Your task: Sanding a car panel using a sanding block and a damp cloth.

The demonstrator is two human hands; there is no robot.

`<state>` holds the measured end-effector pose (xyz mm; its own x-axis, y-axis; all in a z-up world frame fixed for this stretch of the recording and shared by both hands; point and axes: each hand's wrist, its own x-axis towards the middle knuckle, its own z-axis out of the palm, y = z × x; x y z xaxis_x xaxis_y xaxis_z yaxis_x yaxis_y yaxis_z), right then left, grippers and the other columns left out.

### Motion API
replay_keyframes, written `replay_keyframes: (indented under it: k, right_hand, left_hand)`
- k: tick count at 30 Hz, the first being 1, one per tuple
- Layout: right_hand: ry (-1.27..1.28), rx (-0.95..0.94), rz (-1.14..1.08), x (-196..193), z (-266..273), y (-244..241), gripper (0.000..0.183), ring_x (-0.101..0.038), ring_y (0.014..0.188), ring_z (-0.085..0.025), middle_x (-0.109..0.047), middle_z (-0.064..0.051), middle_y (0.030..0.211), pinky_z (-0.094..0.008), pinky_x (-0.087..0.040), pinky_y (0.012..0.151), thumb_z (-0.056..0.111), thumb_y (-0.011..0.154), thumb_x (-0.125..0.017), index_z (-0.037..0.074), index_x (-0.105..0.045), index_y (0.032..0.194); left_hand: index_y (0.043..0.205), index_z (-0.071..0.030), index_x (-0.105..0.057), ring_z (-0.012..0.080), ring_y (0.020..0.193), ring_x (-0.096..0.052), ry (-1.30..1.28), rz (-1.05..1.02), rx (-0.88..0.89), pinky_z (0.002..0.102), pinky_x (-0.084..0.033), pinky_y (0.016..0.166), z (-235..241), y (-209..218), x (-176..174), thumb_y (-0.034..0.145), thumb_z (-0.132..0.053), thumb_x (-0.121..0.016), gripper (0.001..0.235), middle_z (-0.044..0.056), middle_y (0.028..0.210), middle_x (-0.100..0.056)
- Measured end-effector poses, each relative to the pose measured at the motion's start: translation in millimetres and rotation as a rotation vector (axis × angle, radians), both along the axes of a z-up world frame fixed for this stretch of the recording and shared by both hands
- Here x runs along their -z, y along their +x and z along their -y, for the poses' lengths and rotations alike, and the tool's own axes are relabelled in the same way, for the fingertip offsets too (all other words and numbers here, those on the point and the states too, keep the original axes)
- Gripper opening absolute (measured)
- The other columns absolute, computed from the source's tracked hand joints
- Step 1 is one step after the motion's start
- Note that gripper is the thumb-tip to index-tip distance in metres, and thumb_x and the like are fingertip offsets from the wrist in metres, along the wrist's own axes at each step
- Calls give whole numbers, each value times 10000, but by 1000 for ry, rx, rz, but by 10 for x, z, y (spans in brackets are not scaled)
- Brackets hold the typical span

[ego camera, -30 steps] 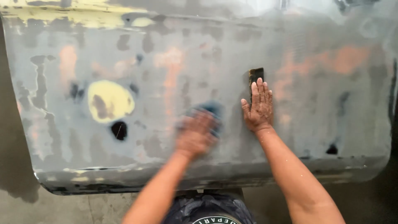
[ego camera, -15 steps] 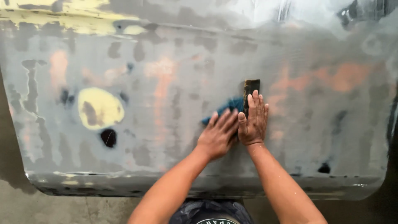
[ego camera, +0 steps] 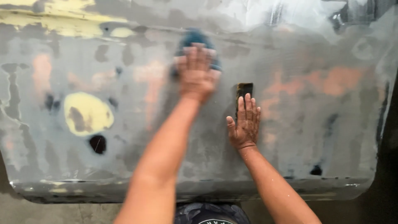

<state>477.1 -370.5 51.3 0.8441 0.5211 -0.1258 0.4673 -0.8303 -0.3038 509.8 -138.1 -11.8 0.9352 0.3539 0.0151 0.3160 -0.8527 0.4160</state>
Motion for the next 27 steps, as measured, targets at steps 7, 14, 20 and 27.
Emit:
replay_keyframes:
  k: [7,14,20,27]
  right_hand:
    - [76,18,-1,15,22,5,774,-185,1604,-378,-220,-178,1725,-555,-100,1298,585,1085,-301,39,-302,1635]
    - [41,-43,90,62,-46,76,758,-158,1599,-411,-182,-211,1722,-572,-81,1292,538,1077,-437,46,-257,1625]
    - [-77,-132,129,196,-808,318,765,-106,1605,-409,-157,-208,1735,-592,-55,1283,488,1081,-480,43,-215,1644]
    - [80,-937,-321,276,-1256,-1168,791,-154,1585,-364,-187,-155,1714,-596,-123,1256,539,1010,-398,81,-206,1626]
  left_hand:
    - [1603,-225,-418,297,1603,-193,-208,16,335,562,-113,1294,-74,-740,-395,1011,-487,-562,664,41,1724,-245]
    - [1610,-107,-408,385,1580,-209,20,-153,-482,633,-122,1246,-626,-2395,-202,1031,-460,-536,690,150,1716,-250]
    - [1633,-80,-372,415,1574,-186,5,-182,-526,647,-109,1230,-733,-2626,-218,1036,-455,-510,718,190,1719,-214]
    - [1630,-105,-382,408,1577,-200,-22,-153,-480,637,-112,1241,-1126,-2483,-185,1033,-458,-504,705,184,1717,-238]
